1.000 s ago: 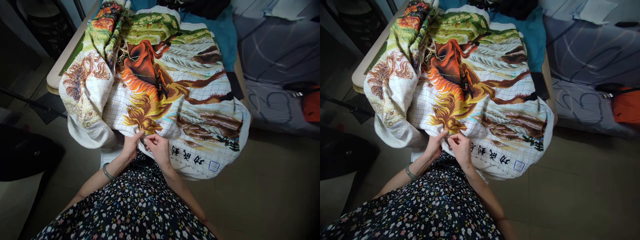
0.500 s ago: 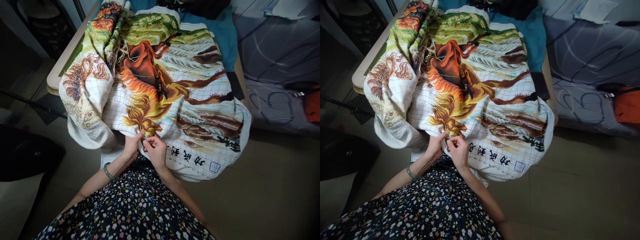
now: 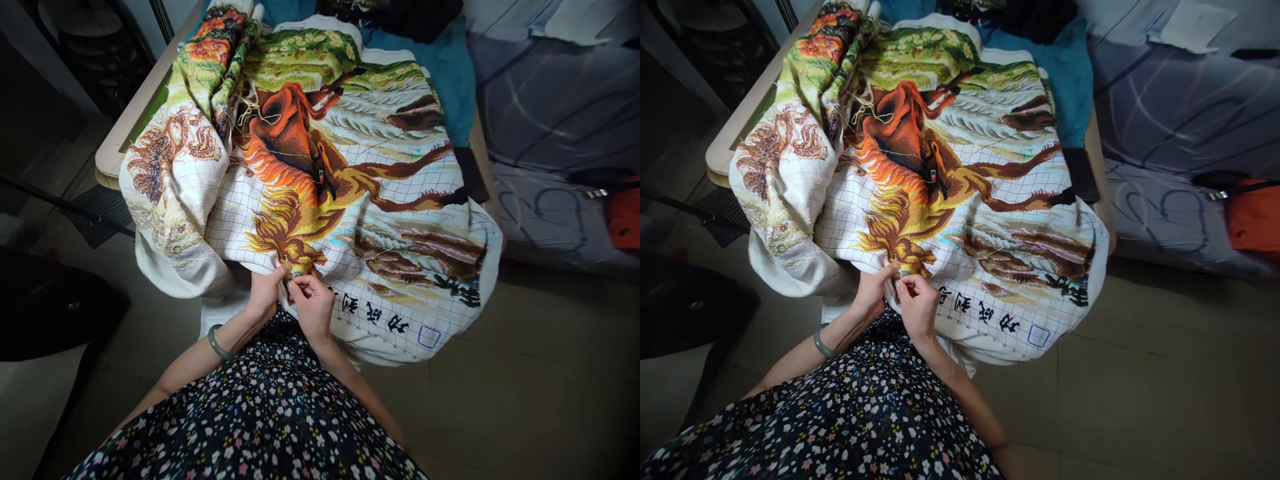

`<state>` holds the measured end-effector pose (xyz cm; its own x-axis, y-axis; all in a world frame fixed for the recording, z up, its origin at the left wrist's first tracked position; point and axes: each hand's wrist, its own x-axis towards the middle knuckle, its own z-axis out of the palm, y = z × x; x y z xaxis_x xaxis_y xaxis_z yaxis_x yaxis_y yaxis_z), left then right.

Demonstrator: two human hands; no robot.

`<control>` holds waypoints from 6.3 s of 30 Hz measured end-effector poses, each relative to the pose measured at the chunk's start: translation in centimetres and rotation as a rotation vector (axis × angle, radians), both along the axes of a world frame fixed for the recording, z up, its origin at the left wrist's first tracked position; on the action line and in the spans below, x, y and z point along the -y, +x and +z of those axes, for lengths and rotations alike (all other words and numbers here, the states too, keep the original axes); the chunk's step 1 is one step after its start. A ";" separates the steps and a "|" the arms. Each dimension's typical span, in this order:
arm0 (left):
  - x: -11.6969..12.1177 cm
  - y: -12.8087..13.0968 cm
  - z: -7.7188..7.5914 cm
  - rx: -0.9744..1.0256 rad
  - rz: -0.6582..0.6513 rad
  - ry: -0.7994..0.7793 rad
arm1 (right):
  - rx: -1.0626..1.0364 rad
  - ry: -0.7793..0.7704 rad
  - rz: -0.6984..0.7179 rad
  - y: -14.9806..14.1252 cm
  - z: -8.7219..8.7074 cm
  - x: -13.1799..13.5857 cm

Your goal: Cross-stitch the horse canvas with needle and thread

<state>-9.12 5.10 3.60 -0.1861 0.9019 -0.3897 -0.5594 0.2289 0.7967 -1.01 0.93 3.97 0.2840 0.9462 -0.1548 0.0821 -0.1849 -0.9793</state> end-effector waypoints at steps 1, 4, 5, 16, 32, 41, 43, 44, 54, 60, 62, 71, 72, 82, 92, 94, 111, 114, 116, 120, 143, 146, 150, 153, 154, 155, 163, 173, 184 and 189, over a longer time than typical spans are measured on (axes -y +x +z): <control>0.0 0.0 0.0 0.002 -0.002 0.001 | 0.000 0.003 -0.003 0.0 -0.1 0.0; 0.0 0.0 -0.1 0.012 -0.002 0.006 | 0.047 0.029 -0.008 0.0 -0.6 0.1; 0.0 0.0 0.0 0.015 -0.001 0.008 | 0.077 0.044 -0.008 0.0 -0.8 0.2; 0.2 0.2 0.4 0.041 0.022 0.004 | 0.015 0.053 -0.050 -0.1 -0.6 0.1; 1.3 -0.5 -0.2 0.120 -0.026 0.110 | 0.241 0.103 0.204 1.7 1.3 -2.1; 1.2 -0.7 0.2 0.157 -0.072 0.117 | -0.133 0.158 0.108 4.6 4.8 -3.3; 1.3 -0.7 0.2 0.165 -0.066 0.118 | -0.263 0.196 0.120 5.3 5.4 -3.7; 1.3 -0.6 0.2 0.169 -0.062 0.117 | -0.303 0.235 0.099 5.5 5.5 -3.8; 1.4 -0.6 0.0 0.178 -0.045 0.103 | -0.062 -0.010 0.317 4.1 2.6 -1.1; 1.4 -0.6 0.0 0.171 -0.035 0.108 | 0.173 0.014 0.316 3.6 2.1 -0.7; 1.4 -0.6 -0.1 0.171 -0.034 0.114 | 0.193 0.020 0.311 3.5 2.3 -0.8; 1.3 -0.6 -0.2 0.185 -0.033 0.118 | 0.276 0.075 0.335 3.7 2.4 -1.3; 1.3 -0.6 -0.2 0.185 -0.032 0.115 | 0.296 0.079 0.335 3.7 2.4 -1.4; 1.3 -0.7 0.0 0.181 -0.061 0.094 | 0.128 -0.120 0.251 1.9 2.6 -1.0; 0.5 -0.5 -0.3 0.104 -0.035 0.101 | -0.064 -0.104 0.131 1.2 1.2 -0.7; 0.5 -0.4 -0.1 0.094 -0.026 0.101 | -0.054 -0.091 0.128 1.1 1.2 -0.6; 0.0 -0.1 0.4 0.052 0.002 0.068 | 0.410 0.207 0.158 1.3 0.0 -0.1; 0.0 0.0 0.6 0.057 0.000 0.059 | 0.473 0.264 0.160 1.4 0.3 -0.1; 0.0 0.0 0.7 0.063 -0.002 0.047 | 0.483 0.270 0.160 1.3 0.4 -0.1; 0.0 0.1 0.7 0.071 -0.008 0.022 | 0.440 0.230 0.142 1.2 0.2 -0.1; 0.4 0.0 0.6 0.065 0.007 0.022 | 0.270 0.123 0.140 1.4 -0.6 -0.1; 0.4 0.0 0.6 0.067 0.009 0.022 | 0.290 0.134 0.148 1.5 -0.7 -0.1; 0.3 0.0 0.6 0.069 0.009 0.040 | 0.307 0.157 0.153 1.4 -0.8 0.0; 0.2 0.0 0.6 0.066 0.013 0.042 | 0.312 0.174 0.153 1.4 -0.9 0.0; 0.2 0.0 0.6 0.066 0.014 0.042 | 0.315 0.176 0.152 1.4 -0.8 0.0; 0.2 0.0 0.6 0.065 0.015 0.042 | 0.319 0.176 0.152 1.4 -0.8 0.0; 0.1 0.1 0.8 0.069 0.010 0.028 | 0.395 0.239 0.160 1.4 -0.5 0.0; 0.1 0.2 0.8 0.075 0.018 0.062 | 0.459 0.345 0.149 1.4 -0.4 -0.2; 0.6 0.2 0.7 0.092 0.026 0.042 | 0.137 0.099 0.125 1.2 -0.4 -0.1; 0.6 0.2 0.5 0.092 0.037 0.026 | 0.087 0.081 0.096 1.0 -0.2 -0.1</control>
